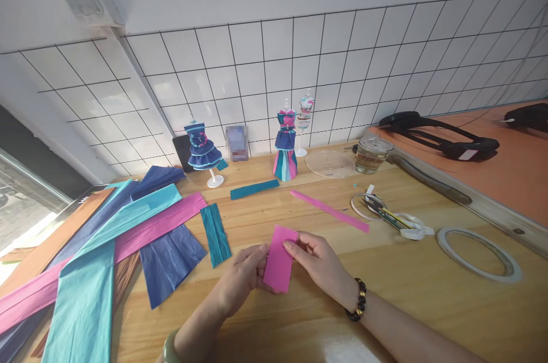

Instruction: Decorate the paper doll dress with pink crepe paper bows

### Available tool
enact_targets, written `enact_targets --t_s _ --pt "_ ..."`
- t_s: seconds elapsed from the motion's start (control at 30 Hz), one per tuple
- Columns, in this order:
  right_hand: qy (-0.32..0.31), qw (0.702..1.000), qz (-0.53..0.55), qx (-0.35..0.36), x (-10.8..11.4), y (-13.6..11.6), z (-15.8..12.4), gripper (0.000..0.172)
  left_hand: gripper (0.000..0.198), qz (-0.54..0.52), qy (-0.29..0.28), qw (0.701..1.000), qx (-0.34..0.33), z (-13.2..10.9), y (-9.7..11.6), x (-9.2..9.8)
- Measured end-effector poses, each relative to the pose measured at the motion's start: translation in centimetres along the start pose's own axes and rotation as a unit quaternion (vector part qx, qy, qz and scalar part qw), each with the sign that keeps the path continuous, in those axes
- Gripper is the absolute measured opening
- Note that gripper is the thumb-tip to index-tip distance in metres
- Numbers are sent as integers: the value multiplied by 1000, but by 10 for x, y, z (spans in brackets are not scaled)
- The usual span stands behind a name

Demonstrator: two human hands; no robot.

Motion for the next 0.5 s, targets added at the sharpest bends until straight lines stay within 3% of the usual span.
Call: enact_targets --t_s 0.1,0.33,0.5 --pt "5 1000 0 5 1 0 1 31 33 -4 -38 999 3 0 -1 -2" --pt "1 1000 16 14 0 -2 1 30 26 19 -31 999 0 1 -3 0" --pt "-7 1000 15 18 -3 -2 0 29 32 53 -18 998 1 1 -3 0"
Point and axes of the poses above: each hand's wrist, its own z-axis towards the middle knuckle, its own x-axis out of the back of the hand, y = z × x, the point moved 4 cm from there along z, towards the middle knuckle, and after that the axes turned 2 degrees about x, right-handed, at the moved point
